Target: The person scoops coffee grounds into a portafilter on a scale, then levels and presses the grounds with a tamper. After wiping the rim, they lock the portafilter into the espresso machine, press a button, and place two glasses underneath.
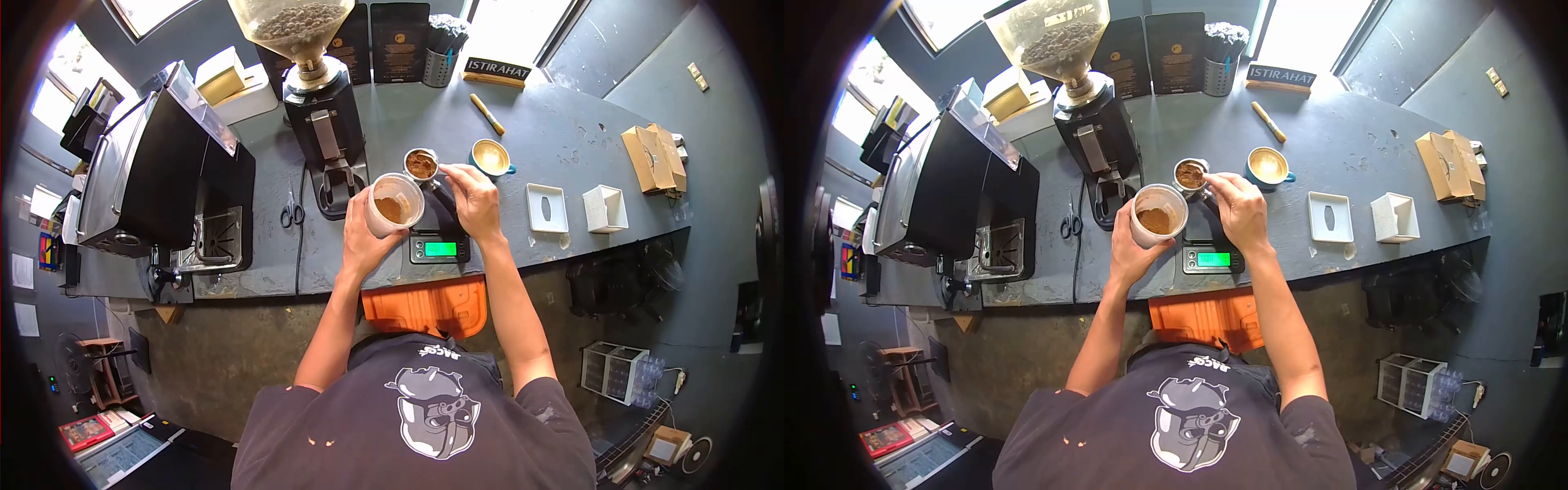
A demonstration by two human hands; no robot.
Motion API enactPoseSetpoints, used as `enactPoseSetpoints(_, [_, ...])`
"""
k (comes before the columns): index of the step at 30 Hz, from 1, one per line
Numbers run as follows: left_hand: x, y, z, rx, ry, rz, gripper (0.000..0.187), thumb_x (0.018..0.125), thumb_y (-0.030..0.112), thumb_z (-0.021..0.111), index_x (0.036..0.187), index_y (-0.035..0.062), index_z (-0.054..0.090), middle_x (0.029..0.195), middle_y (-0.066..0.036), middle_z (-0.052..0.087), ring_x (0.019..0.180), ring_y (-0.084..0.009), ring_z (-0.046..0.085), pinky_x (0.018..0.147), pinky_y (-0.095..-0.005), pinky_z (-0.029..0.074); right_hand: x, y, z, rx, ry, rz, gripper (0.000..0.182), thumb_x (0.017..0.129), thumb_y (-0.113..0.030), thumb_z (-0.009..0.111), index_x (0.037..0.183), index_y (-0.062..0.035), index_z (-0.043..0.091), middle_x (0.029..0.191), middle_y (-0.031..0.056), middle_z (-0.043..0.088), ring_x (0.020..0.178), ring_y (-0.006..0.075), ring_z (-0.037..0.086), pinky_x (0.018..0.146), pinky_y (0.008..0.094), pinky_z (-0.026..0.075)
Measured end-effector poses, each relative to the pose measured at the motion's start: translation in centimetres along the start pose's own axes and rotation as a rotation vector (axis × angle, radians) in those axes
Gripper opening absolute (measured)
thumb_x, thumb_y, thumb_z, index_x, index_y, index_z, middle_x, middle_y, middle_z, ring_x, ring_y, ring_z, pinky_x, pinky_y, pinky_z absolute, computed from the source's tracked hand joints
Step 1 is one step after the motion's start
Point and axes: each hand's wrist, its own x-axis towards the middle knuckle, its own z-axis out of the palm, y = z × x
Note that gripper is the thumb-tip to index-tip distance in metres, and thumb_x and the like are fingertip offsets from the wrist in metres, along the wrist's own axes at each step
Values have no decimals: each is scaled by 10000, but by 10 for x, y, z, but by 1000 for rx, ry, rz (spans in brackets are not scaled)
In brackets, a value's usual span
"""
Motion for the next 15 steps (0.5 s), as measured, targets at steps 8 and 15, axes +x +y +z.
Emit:
enactPoseSetpoints(8, [-1, -3, -2, 24, 23, 30, 895, 632, 244, 923, 1372, 35, 466, 1259, -143, 565, 1199, -316, 553, 1038, -424, 433, 1, -2, 0, -24, -51, 16, 191, 898, -70, 660, 1074, -71, 733, 984, 129, 717, 841, 313, 686, 758, 368, 535])
enactPoseSetpoints(15, [2, -5, -2, -7, 41, 22, 879, 623, 218, 913, 1371, 63, 478, 1305, -134, 563, 1233, -341, 531, 1067, -443, 415, 9, -32, -22, 83, 27, 56, 175, 934, -56, 637, 1084, -49, 727, 974, 124, 726, 843, 254, 703, 759, 330, 542])
